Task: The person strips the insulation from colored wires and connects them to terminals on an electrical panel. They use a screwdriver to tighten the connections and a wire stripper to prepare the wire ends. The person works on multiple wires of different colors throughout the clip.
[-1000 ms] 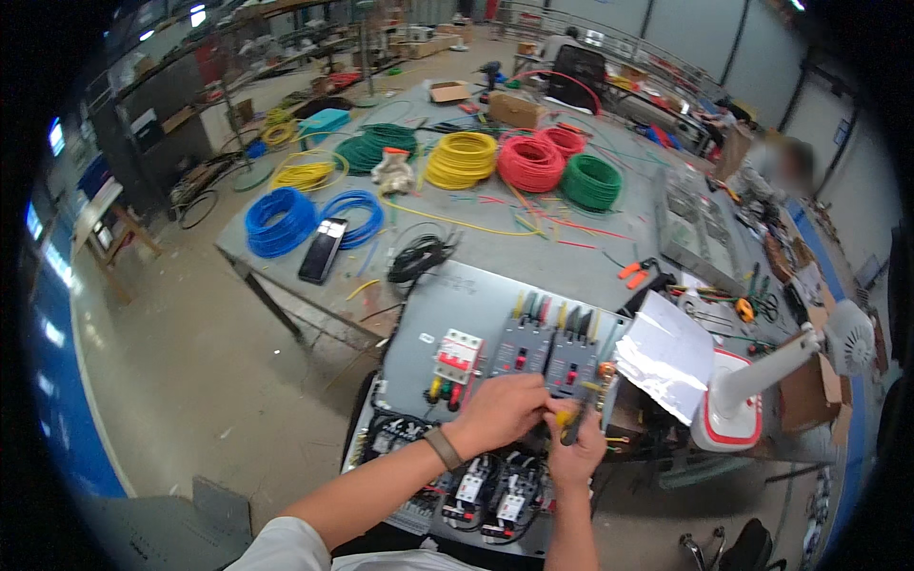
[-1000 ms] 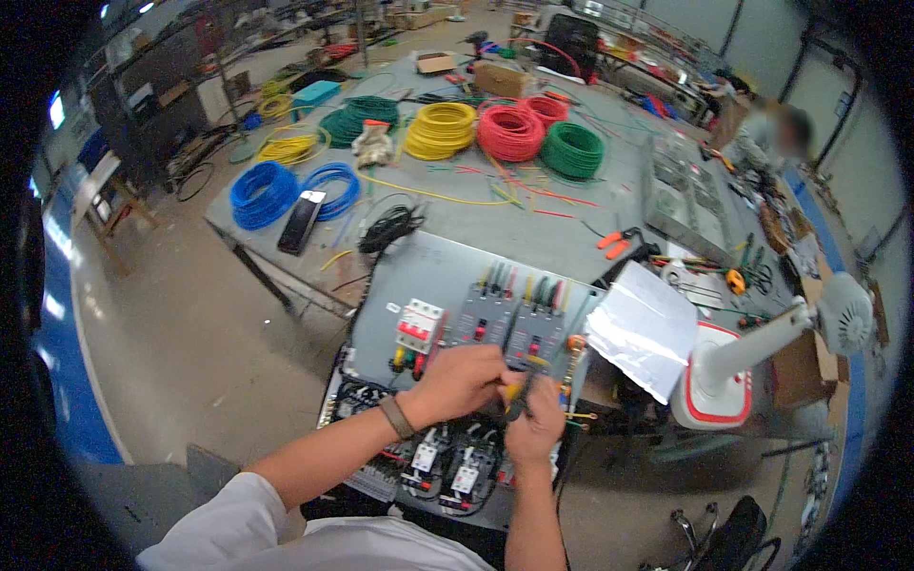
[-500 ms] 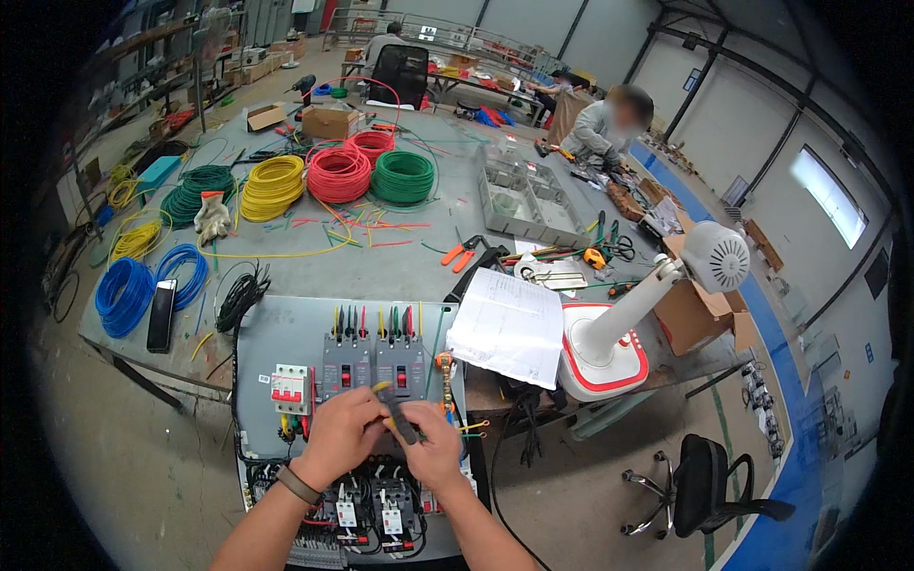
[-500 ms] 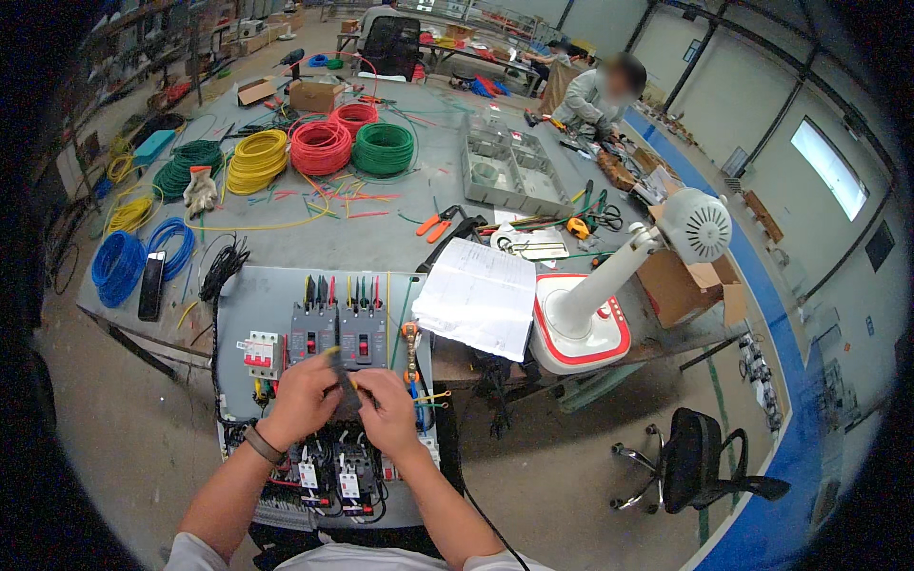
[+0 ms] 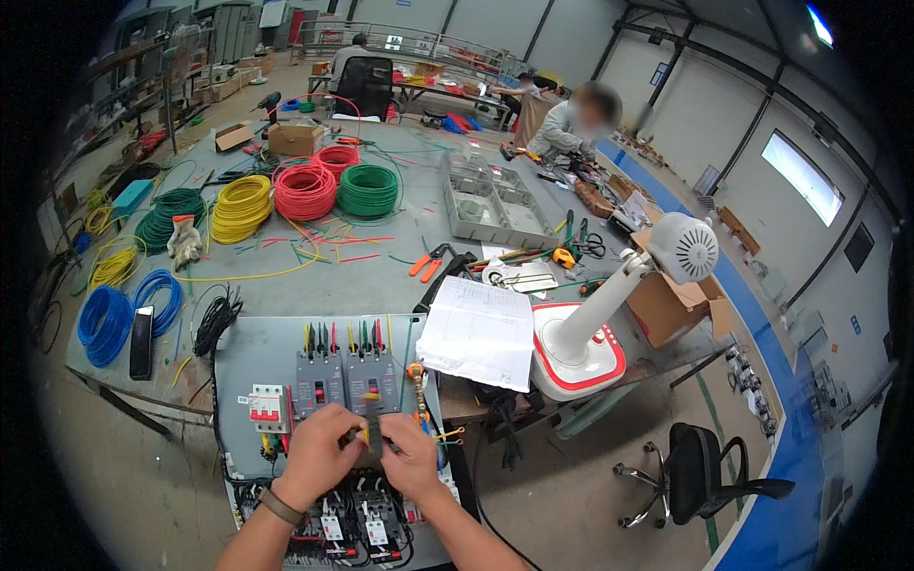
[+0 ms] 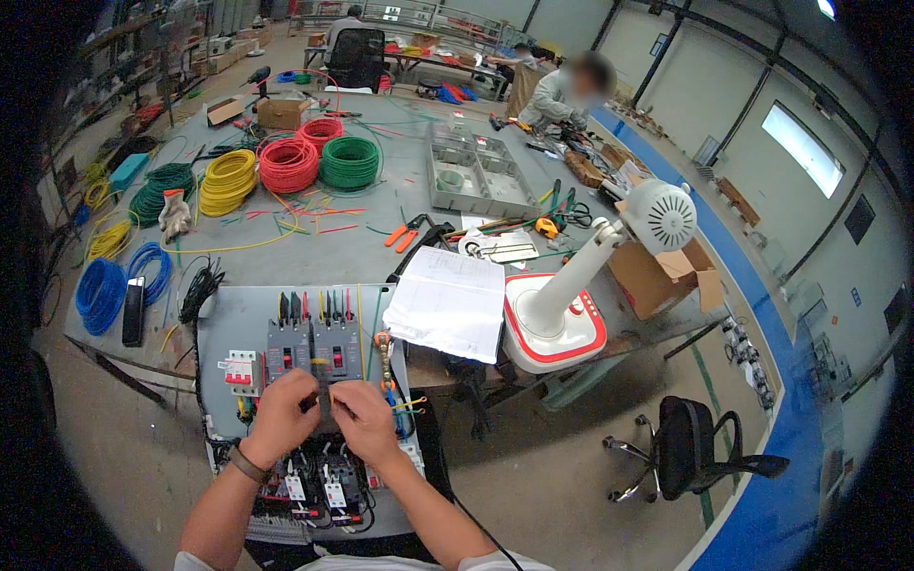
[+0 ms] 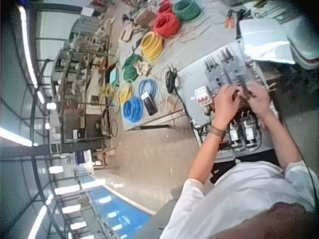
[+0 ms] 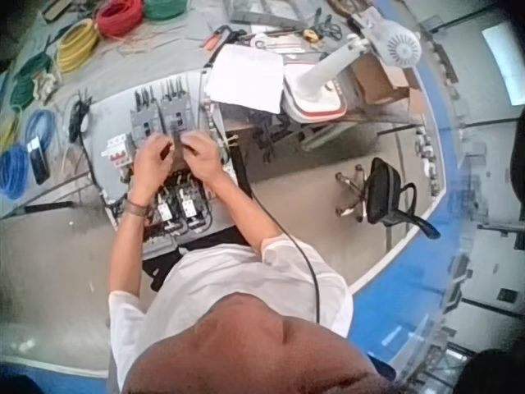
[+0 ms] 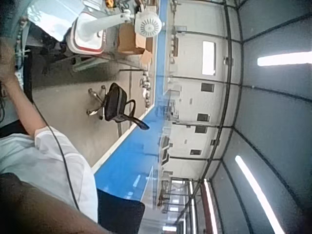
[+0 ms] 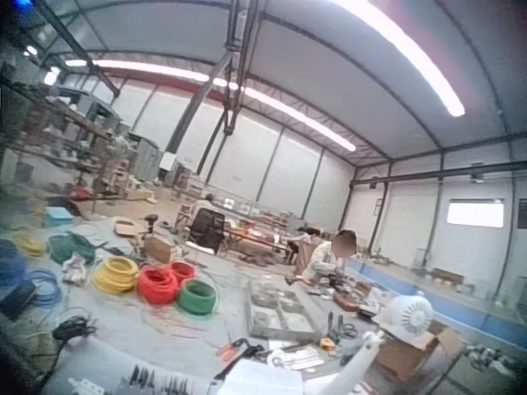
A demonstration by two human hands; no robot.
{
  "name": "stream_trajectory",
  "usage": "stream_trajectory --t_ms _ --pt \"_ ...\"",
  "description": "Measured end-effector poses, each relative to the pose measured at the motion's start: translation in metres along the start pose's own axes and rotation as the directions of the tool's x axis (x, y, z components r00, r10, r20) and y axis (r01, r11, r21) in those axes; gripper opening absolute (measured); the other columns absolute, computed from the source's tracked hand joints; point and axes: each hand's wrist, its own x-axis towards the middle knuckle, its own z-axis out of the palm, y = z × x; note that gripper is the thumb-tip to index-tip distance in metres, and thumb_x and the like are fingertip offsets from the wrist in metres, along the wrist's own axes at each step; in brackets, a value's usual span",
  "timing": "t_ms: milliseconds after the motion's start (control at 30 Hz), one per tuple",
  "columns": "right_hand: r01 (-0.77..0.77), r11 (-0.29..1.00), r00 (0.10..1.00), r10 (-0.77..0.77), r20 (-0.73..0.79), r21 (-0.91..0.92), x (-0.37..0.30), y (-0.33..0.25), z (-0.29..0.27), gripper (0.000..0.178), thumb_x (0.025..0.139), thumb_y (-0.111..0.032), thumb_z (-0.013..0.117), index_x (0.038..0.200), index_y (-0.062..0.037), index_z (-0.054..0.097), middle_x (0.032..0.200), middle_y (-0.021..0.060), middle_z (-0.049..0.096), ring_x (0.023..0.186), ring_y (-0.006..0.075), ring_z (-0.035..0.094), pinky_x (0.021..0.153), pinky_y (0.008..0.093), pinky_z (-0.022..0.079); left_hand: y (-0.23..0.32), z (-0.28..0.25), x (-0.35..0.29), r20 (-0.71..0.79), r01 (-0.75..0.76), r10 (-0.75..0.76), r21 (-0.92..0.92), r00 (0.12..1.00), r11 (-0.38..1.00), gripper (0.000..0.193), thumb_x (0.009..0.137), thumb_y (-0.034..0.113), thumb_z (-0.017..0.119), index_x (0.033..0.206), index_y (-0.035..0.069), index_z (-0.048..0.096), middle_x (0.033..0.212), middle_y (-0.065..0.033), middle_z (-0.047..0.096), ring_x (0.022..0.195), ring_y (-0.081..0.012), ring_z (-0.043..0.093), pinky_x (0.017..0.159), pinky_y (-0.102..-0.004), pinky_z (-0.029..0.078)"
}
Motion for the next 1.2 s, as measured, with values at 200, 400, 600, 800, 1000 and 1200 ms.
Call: stream_trajectory --t_ms 200,400,600,800,1000,1200 --pt "0.098 0.994 0.993 -0.101 0.065 0.045 0.004 -0.005 0.004 0.032 0.095 0.000 0.070 0.127 -0.0037 0.074 0.119 0.0164 0.075 0.113 0.0383 0.070 0.101 0.0465 0.052 0.008 -0.007 -0.013 0.363 0.643 -0.531 -0.442 0.766 0.625 0.013 0.103 0.004 0.068 0.115 -0.002 0.071 0.106 -0.0061 0.076 0.091 -0.0105 0.070 0.079 -0.0312 0.060" --pt "0.029 0.999 0.993 -0.033 0.118 0.036 0.003 -0.008 0.000 0.029 0.092 0.003 0.075 0.121 -0.0011 0.077 0.118 0.0169 0.074 0.110 0.0337 0.070 0.093 0.0392 0.056 -0.003 -0.002 -0.018 0.569 0.678 -0.414 -0.711 0.710 0.186 0.020 0.108 0.008 0.062 0.126 0.004 0.068 0.116 -0.0040 0.073 0.103 -0.0143 0.070 0.096 -0.0347 0.060" --pt "-0.005 1.000 0.998 0.005 0.063 0.002 0.001 -0.005 0.003 0.023 0.101 -0.006 0.069 0.123 -0.0021 0.076 0.119 0.0172 0.075 0.112 0.0374 0.070 0.098 0.0467 0.054 -0.006 0.012 -0.023 0.590 0.579 -0.442 -0.796 0.676 -0.177 0.028 0.108 0.025 0.054 0.122 0.005 0.068 0.121 -0.0082 0.072 0.118 -0.0222 0.066 0.110 -0.0442 0.048" --pt "0.024 0.997 0.998 -0.028 0.057 0.069 0.007 -0.011 0.004 0.021 0.100 -0.007 0.071 0.119 -0.0016 0.077 0.118 0.0151 0.075 0.111 0.0345 0.072 0.096 0.0424 0.056 -0.005 0.016 -0.021 0.573 0.524 -0.469 -0.815 0.672 -0.246 0.028 0.102 0.028 0.056 0.110 0.007 0.074 0.114 -0.0078 0.076 0.109 -0.0238 0.070 0.102 -0.0417 0.052" --pt "-0.104 0.993 0.992 0.100 0.078 0.049 0.004 -0.015 0.002 0.027 0.096 0.000 0.074 0.122 -0.0040 0.080 0.116 0.0150 0.075 0.105 0.0285 0.075 0.088 0.0362 0.059 0.000 0.012 -0.019 0.560 0.464 -0.508 -0.828 0.655 -0.315 0.025 0.102 0.027 0.055 0.105 0.008 0.071 0.105 -0.0067 0.075 0.102 -0.0231 0.071 0.101 -0.0429 0.055" --pt "-0.060 0.996 0.998 0.057 0.041 0.070 0.003 -0.012 0.001 0.023 0.100 0.000 0.069 0.122 -0.0001 0.077 0.115 0.0166 0.078 0.103 0.0324 0.076 0.089 0.0378 0.059 0.008 0.008 -0.021 0.569 0.461 -0.553 -0.821 0.608 -0.338 0.026 0.101 0.024 0.060 0.112 0.004 0.073 0.113 -0.0086 0.074 0.109 -0.0234 0.067 0.104 -0.0405 0.052"
